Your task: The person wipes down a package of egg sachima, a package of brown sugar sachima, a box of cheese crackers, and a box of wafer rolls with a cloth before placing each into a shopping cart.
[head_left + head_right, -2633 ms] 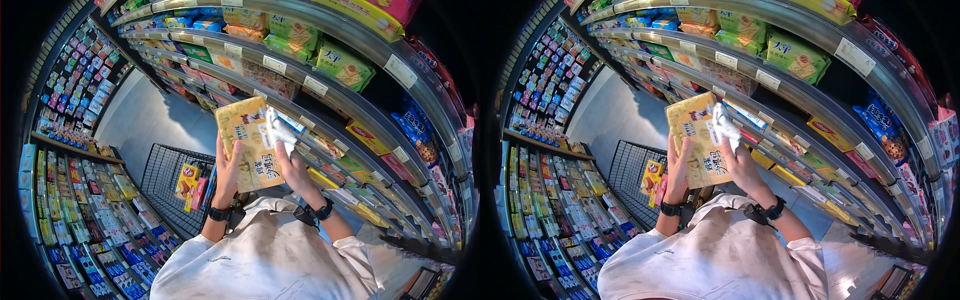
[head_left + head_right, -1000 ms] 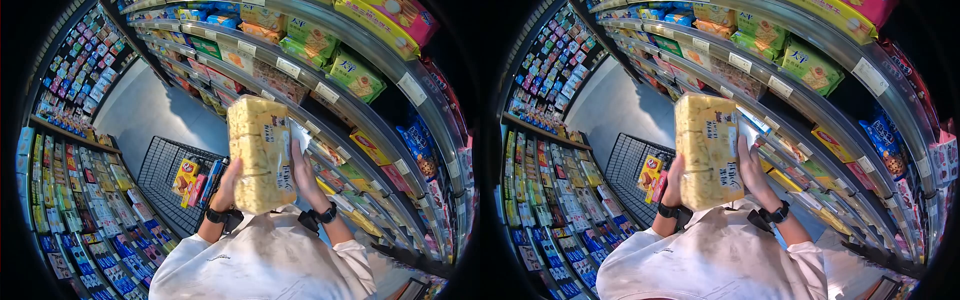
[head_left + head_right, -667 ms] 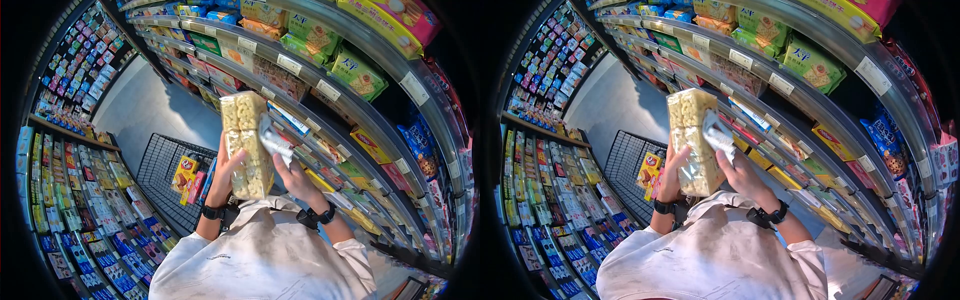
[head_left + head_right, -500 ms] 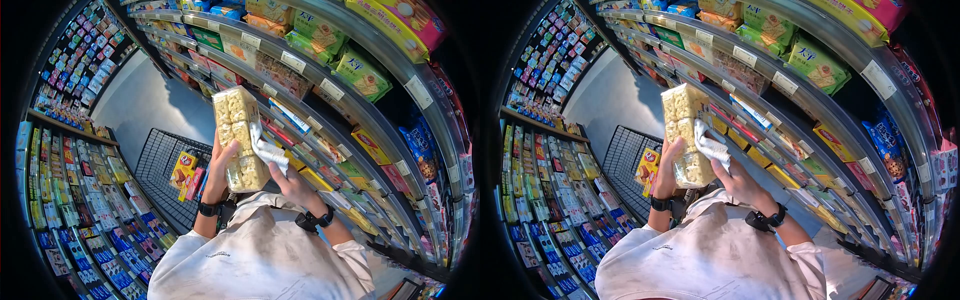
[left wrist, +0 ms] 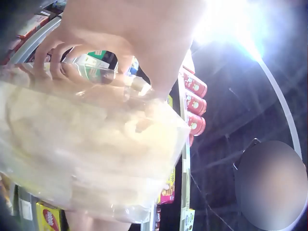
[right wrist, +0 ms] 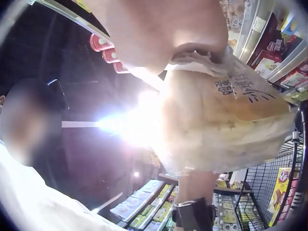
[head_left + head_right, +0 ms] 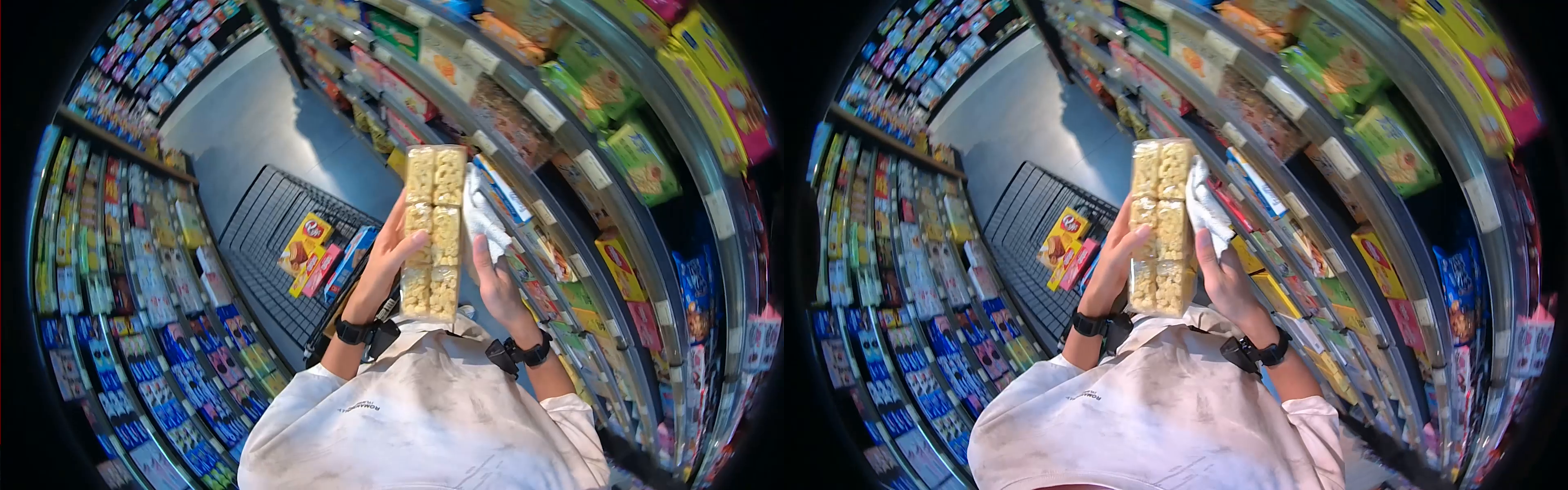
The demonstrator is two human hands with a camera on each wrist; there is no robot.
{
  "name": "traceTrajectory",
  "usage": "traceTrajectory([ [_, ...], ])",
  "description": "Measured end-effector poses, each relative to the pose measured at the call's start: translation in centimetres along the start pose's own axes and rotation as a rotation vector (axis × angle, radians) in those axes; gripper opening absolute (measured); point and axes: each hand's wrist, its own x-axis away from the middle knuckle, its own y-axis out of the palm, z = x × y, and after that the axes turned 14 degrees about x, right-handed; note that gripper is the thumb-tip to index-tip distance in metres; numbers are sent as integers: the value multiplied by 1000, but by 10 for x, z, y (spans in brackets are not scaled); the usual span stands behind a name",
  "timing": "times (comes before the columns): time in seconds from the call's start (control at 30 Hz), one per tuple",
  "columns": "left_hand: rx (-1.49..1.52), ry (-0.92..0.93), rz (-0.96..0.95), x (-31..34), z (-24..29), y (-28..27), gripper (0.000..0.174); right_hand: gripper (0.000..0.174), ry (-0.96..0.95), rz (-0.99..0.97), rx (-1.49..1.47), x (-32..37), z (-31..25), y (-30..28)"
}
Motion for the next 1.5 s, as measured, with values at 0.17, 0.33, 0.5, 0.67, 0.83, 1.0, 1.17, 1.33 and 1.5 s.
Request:
traceTrajectory([
  [0.17,-25,86,100,5,13,-23,82,55,-116,-122,49,-6,31,20],
  [0.33,-131,181,361,12,21,-71,83,60,111,-304,-13,0,12,33],
  [0.5,-202,224,479,37,50,-83,83,63,262,-323,-173,-17,33,40],
  [0.67,-569,252,391,47,33,-111,79,49,-109,-96,122,-59,4,63],
  [0.83,-359,149,401,51,22,-96,73,42,-360,-313,227,-77,2,95],
  [1.0,-370,212,490,61,24,-126,71,52,-508,-571,423,-59,2,94],
  [1.17,-289,189,744,78,54,-163,74,43,-24,-946,364,-51,19,72],
  [1.33,-150,253,973,108,47,-277,72,46,77,-784,275,-42,35,57],
  [1.5,158,170,1046,124,50,-348,64,47,171,-745,255,-38,47,49],
])
